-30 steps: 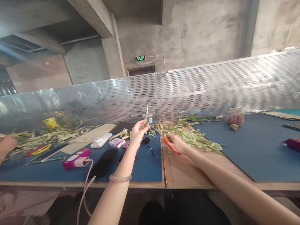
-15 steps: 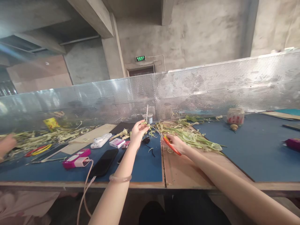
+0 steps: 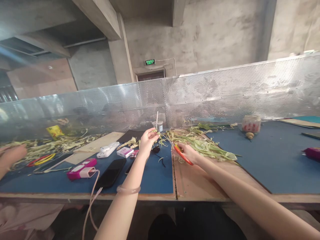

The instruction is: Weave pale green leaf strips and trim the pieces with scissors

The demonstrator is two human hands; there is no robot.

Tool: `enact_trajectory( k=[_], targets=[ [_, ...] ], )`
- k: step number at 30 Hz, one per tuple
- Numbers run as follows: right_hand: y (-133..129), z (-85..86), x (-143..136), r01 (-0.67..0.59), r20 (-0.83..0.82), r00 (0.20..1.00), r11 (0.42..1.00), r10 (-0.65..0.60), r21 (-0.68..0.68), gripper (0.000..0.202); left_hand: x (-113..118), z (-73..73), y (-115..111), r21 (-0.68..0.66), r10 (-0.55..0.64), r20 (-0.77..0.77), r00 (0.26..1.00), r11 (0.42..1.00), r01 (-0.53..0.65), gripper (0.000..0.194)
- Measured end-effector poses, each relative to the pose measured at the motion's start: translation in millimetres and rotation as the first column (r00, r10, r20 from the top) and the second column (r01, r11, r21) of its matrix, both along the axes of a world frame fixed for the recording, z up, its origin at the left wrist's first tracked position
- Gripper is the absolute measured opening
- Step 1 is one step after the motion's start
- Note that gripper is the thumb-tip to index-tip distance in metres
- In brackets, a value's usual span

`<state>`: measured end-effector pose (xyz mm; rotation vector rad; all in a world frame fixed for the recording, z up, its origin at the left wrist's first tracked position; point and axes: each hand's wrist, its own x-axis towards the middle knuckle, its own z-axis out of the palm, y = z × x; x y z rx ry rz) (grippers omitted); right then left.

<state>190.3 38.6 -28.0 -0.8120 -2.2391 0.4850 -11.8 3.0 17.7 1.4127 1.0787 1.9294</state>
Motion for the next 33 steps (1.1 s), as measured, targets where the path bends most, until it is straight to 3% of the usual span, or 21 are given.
enact_trajectory(
  k=[12,33],
  targets=[
    [-2.1,1.5,1.4,-0.009,0.007,1.000,0.999,0.010,-0.036,0.035,-0.9,-1.0,0.3,0.003,-0.038,-0.033,0.999,0.999,0.038,0.050],
    [5.2,-7.6,-3.0,0.023,-0.032,0.999,0.999,-0.023,0.027,0.036,-0.2,-2.4,0.8,0.010,-0.018,0.006,1.000,1.000,0.018,0.055]
  ],
)
